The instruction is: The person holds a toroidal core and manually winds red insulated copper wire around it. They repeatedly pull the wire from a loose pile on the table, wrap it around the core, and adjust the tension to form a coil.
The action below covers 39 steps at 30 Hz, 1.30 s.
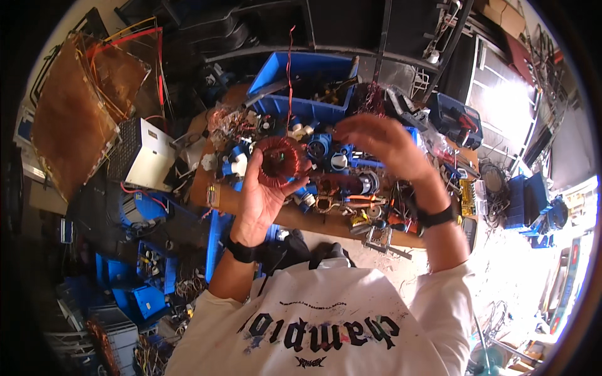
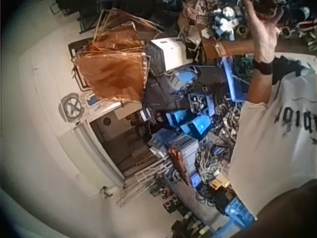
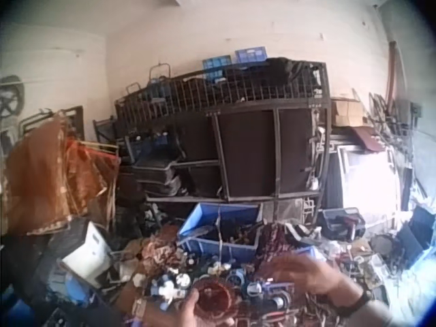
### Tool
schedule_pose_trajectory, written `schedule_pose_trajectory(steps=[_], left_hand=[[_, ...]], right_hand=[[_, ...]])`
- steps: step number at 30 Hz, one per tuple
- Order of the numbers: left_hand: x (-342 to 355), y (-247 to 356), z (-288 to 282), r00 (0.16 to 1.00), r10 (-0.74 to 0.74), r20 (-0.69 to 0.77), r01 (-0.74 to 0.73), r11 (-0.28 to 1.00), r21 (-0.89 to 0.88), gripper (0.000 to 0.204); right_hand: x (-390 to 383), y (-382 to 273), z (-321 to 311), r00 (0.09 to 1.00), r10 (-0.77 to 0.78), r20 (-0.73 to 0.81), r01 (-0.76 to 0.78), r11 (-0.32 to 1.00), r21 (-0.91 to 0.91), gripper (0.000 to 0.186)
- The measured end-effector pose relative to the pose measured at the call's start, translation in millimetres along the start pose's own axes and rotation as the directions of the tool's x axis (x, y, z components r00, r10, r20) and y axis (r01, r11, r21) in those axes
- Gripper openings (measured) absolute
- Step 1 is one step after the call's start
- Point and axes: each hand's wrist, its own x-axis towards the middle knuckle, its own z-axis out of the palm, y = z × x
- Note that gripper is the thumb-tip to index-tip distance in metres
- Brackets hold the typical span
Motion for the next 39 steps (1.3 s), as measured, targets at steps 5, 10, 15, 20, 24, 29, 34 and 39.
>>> schedule_pose_trajectory(steps=[5, 10, 15, 20, 24, 29, 34, 39], left_hand=[[2, -6, 8, 1.000, 0.014, 0.001, -0.014, 0.964, 0.266, 0.046], [4, -13, 32, 0.995, 0.048, -0.087, -0.021, 0.956, 0.293, 0.044], [7, -30, 35, 0.989, 0.091, -0.120, -0.042, 0.932, 0.361, 0.051], [1, -25, 35, 0.986, 0.071, -0.153, -0.022, 0.954, 0.299, 0.048], [3, -21, 43, 0.986, 0.097, -0.137, -0.056, 0.961, 0.272, 0.048], [16, -30, 31, 0.970, 0.162, -0.179, -0.127, 0.973, 0.191, 0.046], [18, -15, 41, 0.970, 0.176, -0.170, -0.153, 0.978, 0.141, 0.042], [22, -27, 49, 0.902, 0.387, -0.193, -0.239, 0.817, 0.525, 0.040]], right_hand=[[21, -66, 5, 0.970, -0.003, 0.243, 0.112, 0.892, -0.438, 0.025], [37, -73, 44, 0.945, -0.096, 0.313, 0.318, 0.496, -0.808, 0.018], [27, -49, 52, 0.924, -0.202, 0.324, 0.362, 0.196, -0.911, 0.017], [22, -45, 52, 0.919, -0.267, 0.289, 0.363, 0.292, -0.885, 0.013], [18, -49, 46, 0.930, -0.313, 0.192, 0.304, 0.360, -0.882, 0.013], [12, -51, 40, 0.918, -0.382, 0.109, 0.290, 0.457, -0.841, 0.012], [3, -52, 24, 0.930, -0.359, 0.080, 0.295, 0.597, -0.746, 0.011], [10, -52, 17, 0.976, -0.205, 0.075, 0.187, 0.609, -0.771, 0.019]])
